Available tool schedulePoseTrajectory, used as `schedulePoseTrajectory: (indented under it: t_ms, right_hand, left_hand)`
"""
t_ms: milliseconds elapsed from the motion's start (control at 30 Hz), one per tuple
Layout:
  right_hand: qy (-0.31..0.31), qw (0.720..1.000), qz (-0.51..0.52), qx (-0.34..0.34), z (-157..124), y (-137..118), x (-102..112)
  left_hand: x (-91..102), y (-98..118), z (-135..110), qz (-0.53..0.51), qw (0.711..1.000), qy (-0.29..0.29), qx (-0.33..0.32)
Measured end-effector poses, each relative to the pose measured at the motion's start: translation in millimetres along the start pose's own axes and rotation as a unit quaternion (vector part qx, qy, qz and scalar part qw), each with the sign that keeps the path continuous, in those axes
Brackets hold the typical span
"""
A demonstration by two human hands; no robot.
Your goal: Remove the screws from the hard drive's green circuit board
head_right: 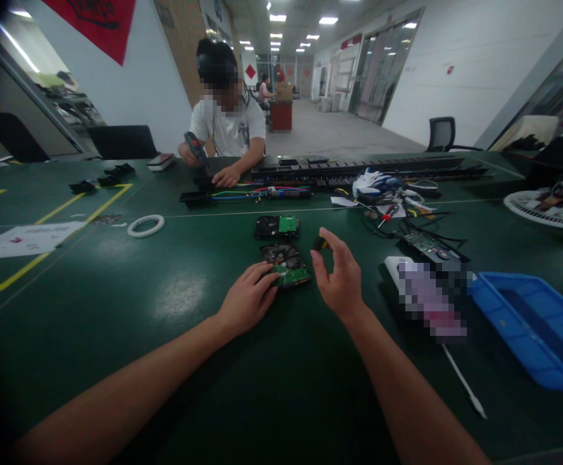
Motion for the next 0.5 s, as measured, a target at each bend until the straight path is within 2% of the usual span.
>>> schedulePoseTrajectory:
  t_ms: [167, 367, 500]
  right_hand:
    - [0.009, 0.999, -0.017, 0.026, 1, -6, 3]
    - [-0.011, 1.0, 0.017, -0.017, -1, 5, -2]
    - [0.008, 1.0, 0.01, -0.011, 0, 2, 2]
  left_hand:
    - [1.4, 1, 1, -0.001, 1.0, 0.01, -0.004]
    - [3.7, 1, 1, -0.005, 1.0, 0.013, 0.0]
    - [3.8, 1, 1, -0.008, 1.0, 0.015, 0.001]
Point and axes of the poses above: each hand's wrist, its own z-axis towards the middle knuckle, its own x-axis out of the back of the hand, y = z × x, the point moved 9 cm from there along z, towards the middle knuckle, and after that the axes turned 4 degrees about y, right-handed, at the moved point
